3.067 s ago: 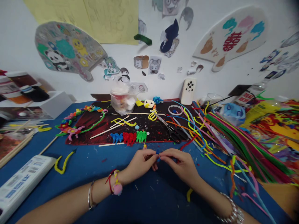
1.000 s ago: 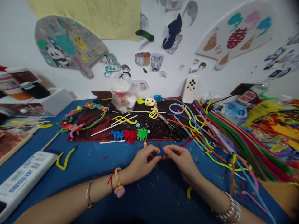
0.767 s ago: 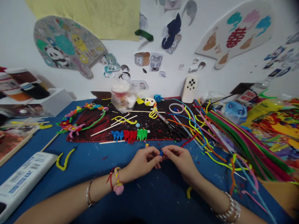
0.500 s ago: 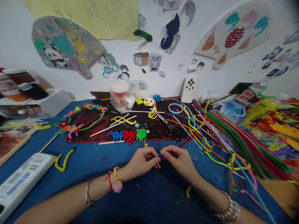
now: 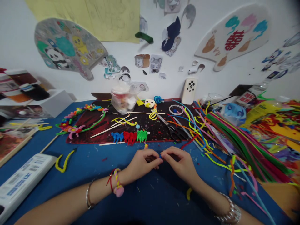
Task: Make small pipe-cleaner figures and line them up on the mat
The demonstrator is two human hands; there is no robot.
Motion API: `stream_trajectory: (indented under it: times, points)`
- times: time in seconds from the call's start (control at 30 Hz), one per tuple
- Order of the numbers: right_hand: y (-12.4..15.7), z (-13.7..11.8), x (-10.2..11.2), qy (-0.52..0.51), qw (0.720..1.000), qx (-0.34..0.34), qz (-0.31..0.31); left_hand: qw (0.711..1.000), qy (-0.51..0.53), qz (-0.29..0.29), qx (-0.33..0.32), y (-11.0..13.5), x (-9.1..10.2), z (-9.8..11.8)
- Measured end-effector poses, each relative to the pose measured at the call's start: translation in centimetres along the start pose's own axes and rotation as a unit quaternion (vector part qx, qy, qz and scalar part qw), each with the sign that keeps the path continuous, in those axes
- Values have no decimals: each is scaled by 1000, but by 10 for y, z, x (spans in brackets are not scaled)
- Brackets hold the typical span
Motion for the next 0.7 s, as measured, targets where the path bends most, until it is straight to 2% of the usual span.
stream_trajectory:
  times: [0.1, 0.23, 0.33, 0.57, 0.63, 0.7]
  points:
    - [-1, 1, 1, -12, 1000, -16, 9, 999, 31, -5, 9, -1, 0, 1]
    - [-1, 2, -1, -21, 999, -29, 1, 996, 64, -42, 38, -2, -2, 3]
    - [0, 3, -2, -25, 999, -32, 1, 996, 62, -53, 33, -1, -3, 6]
    - [-2, 3, 1, 6, 1000, -16, -6, 997, 68, -25, 25, -2, -3, -4]
    - [-8, 7, 7, 44, 999, 1, -7, 996, 82, -6, 29, -4, -3, -5]
    - [-17, 14, 19, 129, 991, 44, 10, 996, 85, 12, 27, -6, -1, -4]
Point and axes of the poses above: each hand's wrist, its own y-axis away from the middle knuckle, its own x-axis out of the back of the hand, z = x × y, the point moved 4 cm from there along -y, towards the middle knuckle, and after that the axes turned 7 degrees about x, right-handed, at the moved point
